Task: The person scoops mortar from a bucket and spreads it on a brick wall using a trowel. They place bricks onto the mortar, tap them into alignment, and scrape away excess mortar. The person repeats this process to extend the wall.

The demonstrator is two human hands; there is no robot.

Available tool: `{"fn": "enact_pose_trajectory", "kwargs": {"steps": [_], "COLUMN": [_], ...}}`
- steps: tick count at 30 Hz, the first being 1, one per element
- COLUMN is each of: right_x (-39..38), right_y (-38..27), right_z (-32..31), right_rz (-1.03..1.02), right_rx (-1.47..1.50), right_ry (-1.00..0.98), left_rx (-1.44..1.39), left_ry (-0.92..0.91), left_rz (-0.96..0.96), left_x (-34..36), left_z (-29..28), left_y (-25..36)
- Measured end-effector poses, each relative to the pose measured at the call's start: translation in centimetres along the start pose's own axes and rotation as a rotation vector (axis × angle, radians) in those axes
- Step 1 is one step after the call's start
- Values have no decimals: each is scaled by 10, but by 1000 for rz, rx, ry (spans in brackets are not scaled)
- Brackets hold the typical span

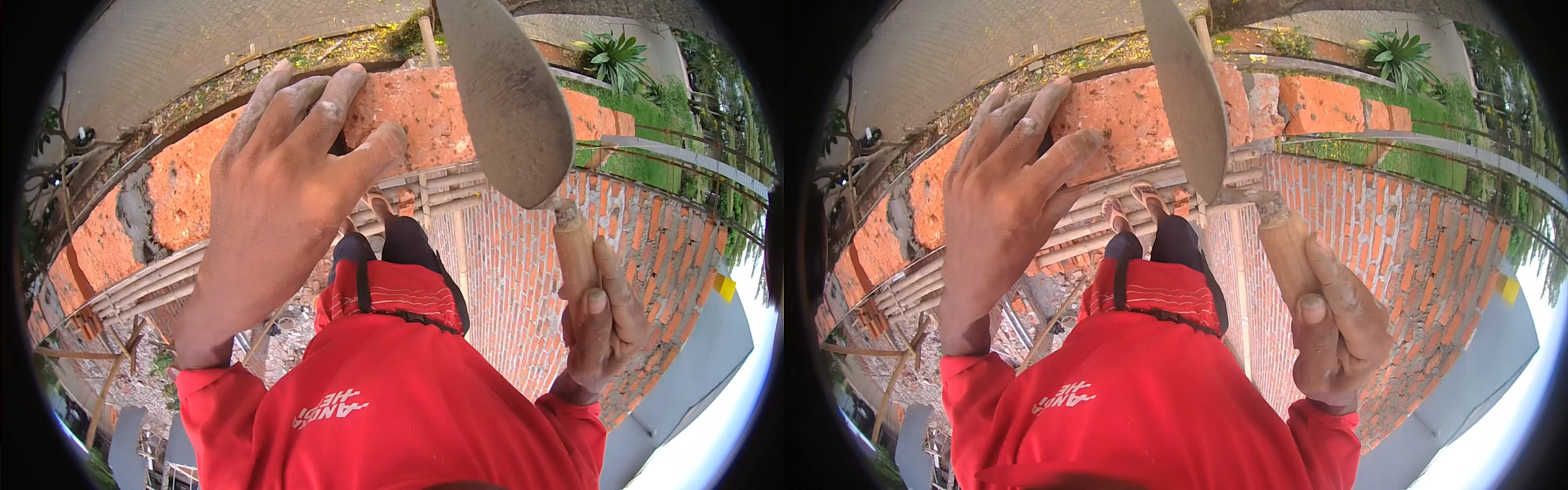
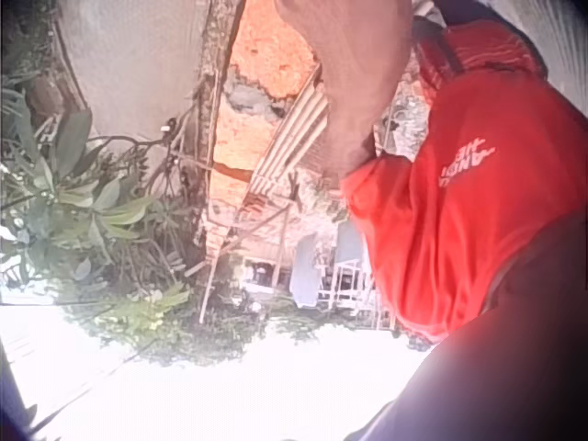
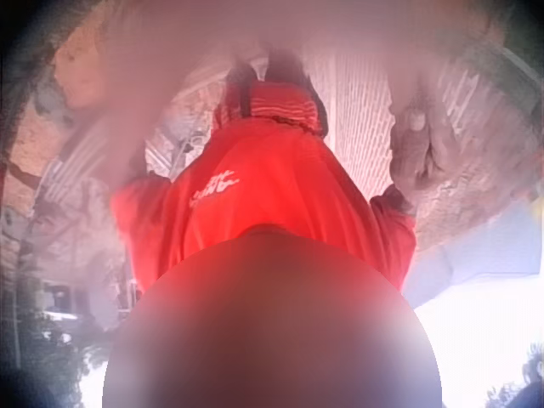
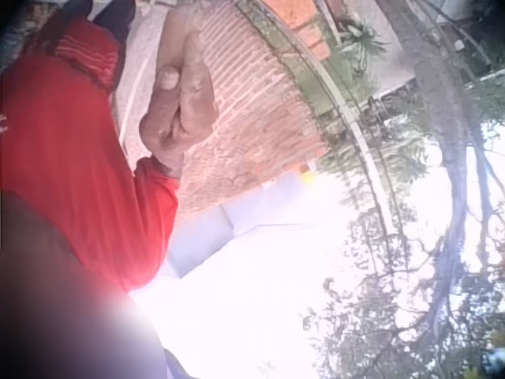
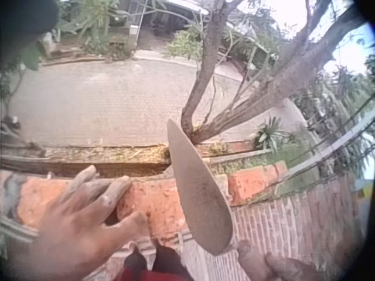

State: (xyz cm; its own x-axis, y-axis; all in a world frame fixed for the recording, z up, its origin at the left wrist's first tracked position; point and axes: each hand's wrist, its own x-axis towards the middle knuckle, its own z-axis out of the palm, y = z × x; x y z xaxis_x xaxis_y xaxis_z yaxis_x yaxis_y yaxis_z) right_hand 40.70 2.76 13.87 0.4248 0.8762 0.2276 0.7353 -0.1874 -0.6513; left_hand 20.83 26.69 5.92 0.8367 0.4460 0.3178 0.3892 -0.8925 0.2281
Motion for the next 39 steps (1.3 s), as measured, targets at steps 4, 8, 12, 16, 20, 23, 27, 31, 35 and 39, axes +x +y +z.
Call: {"fn": "enact_pose_trajectory", "kwargs": {"steps": [4, 8, 12, 16, 20, 23, 27, 31, 35, 39], "right_x": [-2, -7, -8, 1, 16, 25, 73, 162, 249, 312], "right_y": [4, 5, 8, 16, 44, 60, 95, 118, 165, 198], "right_z": [7, 5, -1, -6, -10, -40, -49, -87, -60, 10], "right_rz": [5, 120, 146, 170, -6, 251, 3, 104, -283, -487], "right_rx": [0, 91, 113, 132, 107, 583, 390, 145, 113, -2], "right_ry": [-57, 6, -25, -75, -102, -124, 20, -388, -548, -809], "left_rx": [-23, 25, 10, 12, 21, 50, 96, -23, -75, 66], "left_ry": [-3, -37, -9, -7, -11, -37, 35, 271, 496, 454], "left_rz": [-18, -13, -72, -106, -108, -113, -245, -488, -727, -908], "left_x": [-2, -3, -8, -9, -8, -7, -20, -27, -4, 37], "left_z": [-4, -4, -1, 0, -1, -1, -3, 9, 51, 78], "left_y": [0, -1, 4, 8, 12, 15, 31, 74, 137, 176]}}
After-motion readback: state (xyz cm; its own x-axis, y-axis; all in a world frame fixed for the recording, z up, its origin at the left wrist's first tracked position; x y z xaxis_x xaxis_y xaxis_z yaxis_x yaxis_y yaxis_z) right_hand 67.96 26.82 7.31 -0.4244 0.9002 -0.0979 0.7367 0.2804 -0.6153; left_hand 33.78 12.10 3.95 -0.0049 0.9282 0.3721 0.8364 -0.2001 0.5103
